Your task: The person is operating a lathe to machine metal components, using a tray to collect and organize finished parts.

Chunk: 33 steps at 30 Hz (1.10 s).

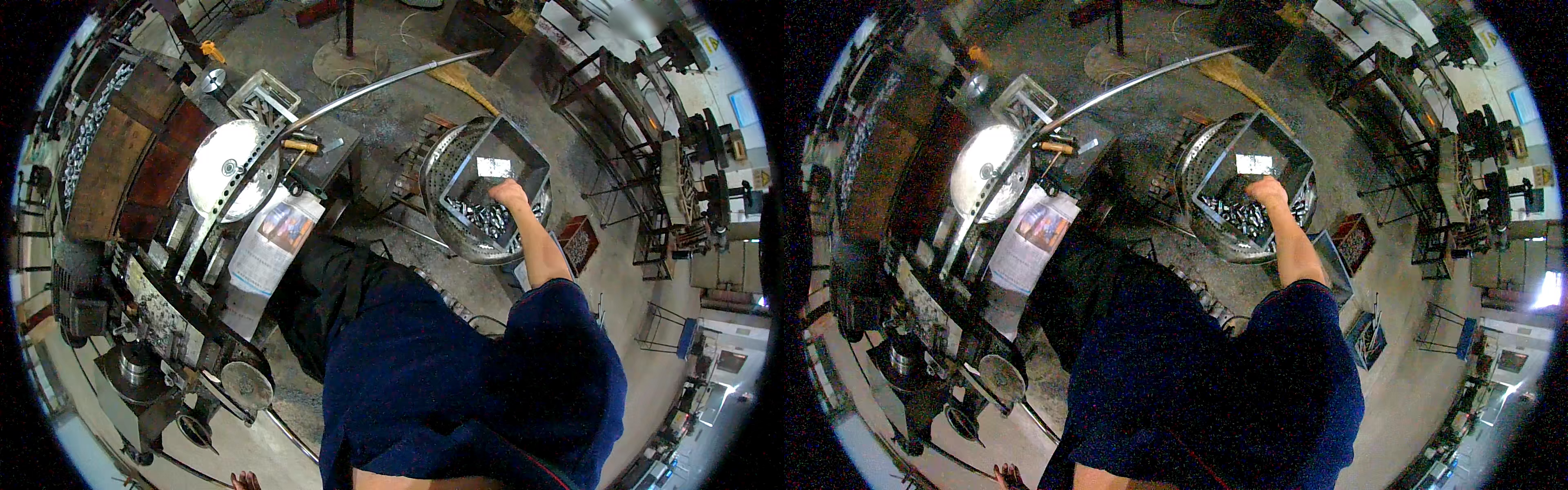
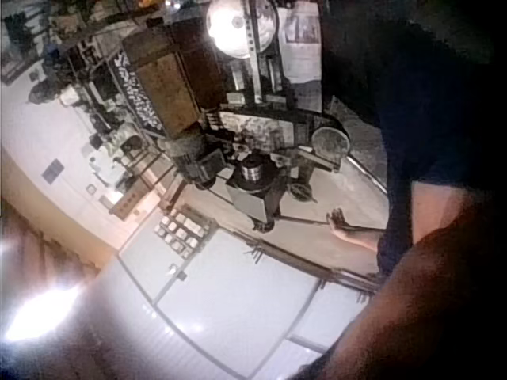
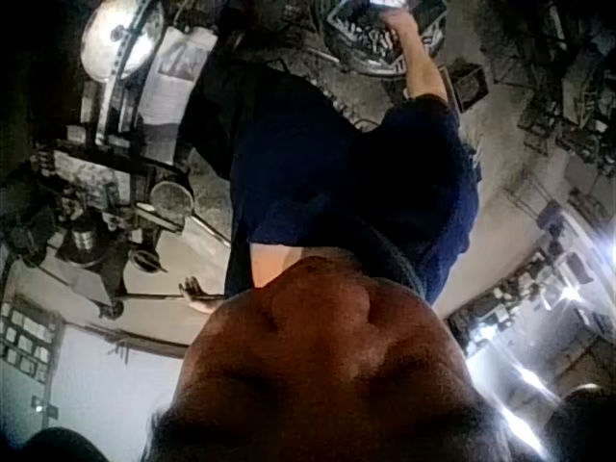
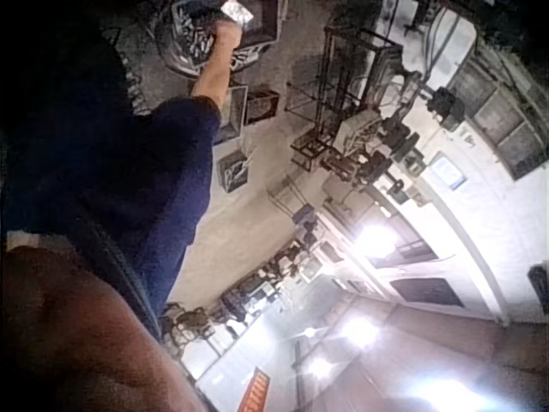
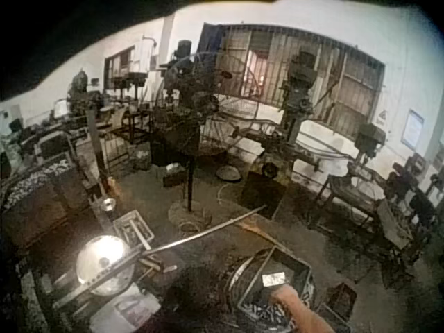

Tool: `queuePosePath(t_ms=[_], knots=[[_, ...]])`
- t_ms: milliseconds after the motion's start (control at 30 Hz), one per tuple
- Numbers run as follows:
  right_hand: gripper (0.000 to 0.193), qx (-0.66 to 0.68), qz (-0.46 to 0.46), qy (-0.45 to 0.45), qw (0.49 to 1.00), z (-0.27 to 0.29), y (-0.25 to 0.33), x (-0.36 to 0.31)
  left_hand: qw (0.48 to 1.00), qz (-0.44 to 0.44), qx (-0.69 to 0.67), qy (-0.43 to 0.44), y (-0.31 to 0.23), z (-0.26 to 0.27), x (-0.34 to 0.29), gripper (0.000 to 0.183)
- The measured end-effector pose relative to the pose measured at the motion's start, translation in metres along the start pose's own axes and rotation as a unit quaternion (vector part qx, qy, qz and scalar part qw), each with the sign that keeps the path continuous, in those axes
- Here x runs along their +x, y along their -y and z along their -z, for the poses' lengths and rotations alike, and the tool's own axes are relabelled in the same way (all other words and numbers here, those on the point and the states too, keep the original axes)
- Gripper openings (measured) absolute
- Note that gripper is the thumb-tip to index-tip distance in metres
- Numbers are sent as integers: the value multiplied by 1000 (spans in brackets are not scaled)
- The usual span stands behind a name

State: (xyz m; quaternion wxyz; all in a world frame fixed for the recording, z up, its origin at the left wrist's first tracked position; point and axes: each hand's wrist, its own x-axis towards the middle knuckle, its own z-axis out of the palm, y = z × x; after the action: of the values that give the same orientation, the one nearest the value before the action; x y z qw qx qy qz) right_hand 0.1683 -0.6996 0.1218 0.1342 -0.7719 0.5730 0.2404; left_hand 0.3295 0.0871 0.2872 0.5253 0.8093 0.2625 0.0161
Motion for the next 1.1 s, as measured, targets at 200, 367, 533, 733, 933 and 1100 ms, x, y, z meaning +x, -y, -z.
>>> queuePosePath(t_ms=[200,367,533,733,933,1100], knots=[[46,40,-54,-1,998,-30,-9,30,998,-65,-25,10,-1,-3,-6,46],[49,102,-79,-25,991,-30,-3,24,990,-138,-36,-5,-10,-17,-23,43],[51,104,-64,-6,992,-20,3,11,990,-131,-50,-30,-58,-55,-66,44],[40,33,28,-8,999,-23,-8,12,987,-153,-36,-36,-70,-64,-79,44],[35,101,111,2,989,-12,-18,15,991,-107,-57,-48,-34,-36,-45,44],[32,685,212,32,696,61,37,-54,984,80,-145,-71,66,54,66,50]])
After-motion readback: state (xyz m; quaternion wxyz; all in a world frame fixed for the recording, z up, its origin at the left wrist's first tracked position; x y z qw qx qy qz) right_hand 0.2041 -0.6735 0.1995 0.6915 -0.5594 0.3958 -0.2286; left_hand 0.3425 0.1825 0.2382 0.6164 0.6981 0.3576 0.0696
